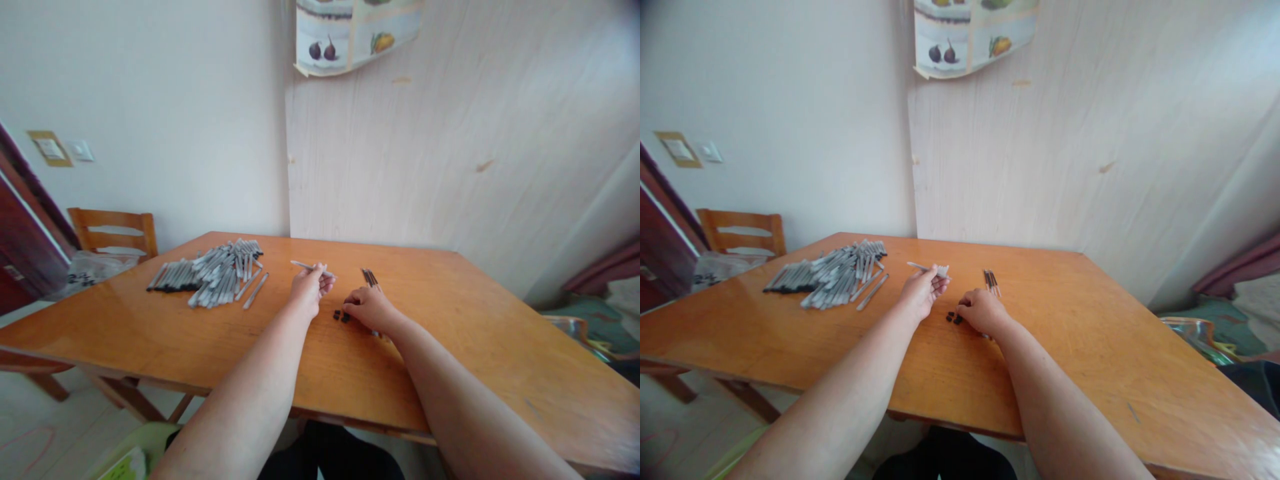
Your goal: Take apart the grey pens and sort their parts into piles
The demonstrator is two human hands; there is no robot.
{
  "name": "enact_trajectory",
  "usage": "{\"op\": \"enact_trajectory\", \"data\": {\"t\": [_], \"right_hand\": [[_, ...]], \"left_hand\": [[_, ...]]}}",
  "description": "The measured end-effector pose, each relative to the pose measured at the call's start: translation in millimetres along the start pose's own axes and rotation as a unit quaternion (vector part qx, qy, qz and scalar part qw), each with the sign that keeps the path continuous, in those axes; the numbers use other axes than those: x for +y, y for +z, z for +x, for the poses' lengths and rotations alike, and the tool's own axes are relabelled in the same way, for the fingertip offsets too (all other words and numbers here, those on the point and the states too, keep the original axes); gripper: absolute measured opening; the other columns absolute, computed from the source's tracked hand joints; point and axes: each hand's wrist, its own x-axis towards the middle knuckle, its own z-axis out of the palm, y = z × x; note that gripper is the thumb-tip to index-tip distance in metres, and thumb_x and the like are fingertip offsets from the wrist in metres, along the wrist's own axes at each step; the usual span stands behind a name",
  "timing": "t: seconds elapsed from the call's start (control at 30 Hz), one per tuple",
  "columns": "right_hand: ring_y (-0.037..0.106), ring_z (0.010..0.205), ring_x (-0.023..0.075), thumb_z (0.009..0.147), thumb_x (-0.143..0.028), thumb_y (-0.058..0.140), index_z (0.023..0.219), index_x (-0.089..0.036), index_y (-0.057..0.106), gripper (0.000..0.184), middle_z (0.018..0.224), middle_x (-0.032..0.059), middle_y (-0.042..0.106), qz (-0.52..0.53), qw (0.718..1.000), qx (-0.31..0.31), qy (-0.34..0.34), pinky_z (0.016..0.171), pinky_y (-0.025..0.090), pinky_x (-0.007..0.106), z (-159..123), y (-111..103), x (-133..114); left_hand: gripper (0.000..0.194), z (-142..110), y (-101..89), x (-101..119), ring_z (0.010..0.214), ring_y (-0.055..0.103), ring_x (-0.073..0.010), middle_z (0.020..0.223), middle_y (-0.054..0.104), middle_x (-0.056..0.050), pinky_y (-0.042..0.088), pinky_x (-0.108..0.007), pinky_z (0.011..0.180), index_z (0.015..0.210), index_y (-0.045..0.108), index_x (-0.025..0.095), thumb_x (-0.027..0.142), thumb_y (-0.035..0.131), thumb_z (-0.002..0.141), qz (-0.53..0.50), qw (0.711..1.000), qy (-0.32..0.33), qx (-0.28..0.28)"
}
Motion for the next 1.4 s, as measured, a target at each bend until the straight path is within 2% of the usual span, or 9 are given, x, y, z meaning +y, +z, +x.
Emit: {"op": "enact_trajectory", "data": {"t": [0.23, 0.37, 0.6, 0.73, 0.87, 1.0, 1.27, 1.4], "right_hand": [[0.052, 0.057, 0.0124, 0.084, -0.028, 0.052, 0.062, -0.018, 0.066, 0.028, 0.062, 0.0027, 0.063, -0.023, 0.999, 0.003, -0.024, 0.057, 0.034, 0.026, 0, 0, 1], [0.053, 0.059, 0.0132, 0.084, -0.026, 0.052, 0.062, -0.018, 0.065, 0.026, 0.062, 0.0026, 0.064, -0.008, 1.000, 0.012, -0.022, 0.058, 0.036, 0.025, 0, 0, 0], [0.057, 0.067, 0.0142, 0.086, -0.031, 0.052, 0.081, -0.019, 0.068, 0.021, 0.073, 0.0023, 0.067, 0.074, 0.984, 0.162, 0.020, 0.059, 0.038, 0.025, -1, -5, -4], [0.055, 0.064, 0.0134, 0.086, -0.038, 0.054, 0.082, -0.018, 0.068, 0.024, 0.071, 0.0018, 0.065, 0.101, 0.978, 0.180, 0.015, 0.058, 0.038, 0.025, -2, -7, -9], [0.054, 0.063, 0.0134, 0.085, -0.034, 0.054, 0.079, -0.018, 0.067, 0.021, 0.069, 0.0015, 0.064, 0.092, 0.982, 0.163, 0.017, 0.058, 0.037, 0.025, -2, -8, -8], [0.054, 0.062, 0.0135, 0.082, -0.033, 0.055, 0.077, -0.018, 0.067, 0.020, 0.067, 0.0013, 0.064, 0.083, 0.985, 0.145, 0.037, 0.056, 0.035, 0.024, -2, -13, -1], [0.054, 0.065, 0.0131, 0.081, -0.031, 0.054, 0.078, -0.018, 0.068, 0.019, 0.070, 0.0006, 0.064, 0.060, 0.990, 0.127, 0.018, 0.059, 0.034, 0.024, -2, -26, 20], [0.053, 0.062, 0.0130, 0.081, -0.034, 0.055, 0.076, -0.018, 0.069, 0.022, 0.066, 0.0006, 0.063, 0.038, 0.985, 0.153, 0.074, 0.056, 0.032, 0.023, 0, -31, 34]], "left_hand": [[0.016, -1, 0.1, 0, 0.060, 0.065, -0.0124, 0.068, 0.067, -0.006, 0.049, -0.022, 0.058, 0.084, 0.059, 0.015, 0.030, 0.062, 0.087, 0.011, 1.000, -0.003, -0.003], [0.016, -1, 0.3, -1, 0.059, 0.065, -0.0124, 0.068, 0.067, -0.006, 0.049, -0.022, 0.057, 0.084, 0.058, 0.015, 0.030, 0.061, 0.088, 0.019, 1.000, -0.005, -0.007], [0.017, -4, 1.8, -5, 0.060, 0.066, -0.0126, 0.071, 0.067, -0.005, 0.050, -0.023, 0.057, 0.089, 0.059, 0.016, 0.031, 0.064, 0.086, 0.043, 0.998, -0.009, -0.043], [0.023, -7, 3.4, -7, 0.061, 0.067, -0.0135, 0.073, 0.068, -0.005, 0.050, -0.023, 0.057, 0.087, 0.057, 0.017, 0.036, 0.069, 0.082, 0.060, 0.995, -0.023, -0.077], [0.024, -9, 4.3, -7, 0.059, 0.066, -0.0139, 0.072, 0.068, -0.005, 0.050, -0.023, 0.056, 0.086, 0.056, 0.017, 0.035, 0.071, 0.080, 0.060, 0.994, -0.032, -0.087], [0.019, -4, 1.4, -3, 0.059, 0.066, -0.0128, 0.071, 0.068, -0.006, 0.050, -0.023, 0.057, 0.086, 0.059, 0.016, 0.032, 0.068, 0.083, 0.040, 0.998, -0.012, -0.050], [0.018, 13, -13.9, 14, 0.057, 0.064, -0.0104, 0.066, 0.065, -0.002, 0.047, -0.019, 0.054, 0.080, 0.055, 0.016, 0.031, 0.063, 0.087, 0.002, 0.992, 0.060, 0.112], [0.017, 16, -18.1, 18, 0.058, 0.065, -0.0103, 0.067, 0.064, -0.002, 0.048, -0.020, 0.057, 0.079, 0.053, 0.016, 0.029, 0.059, 0.089, -0.008, 0.988, 0.063, 0.144]]}}
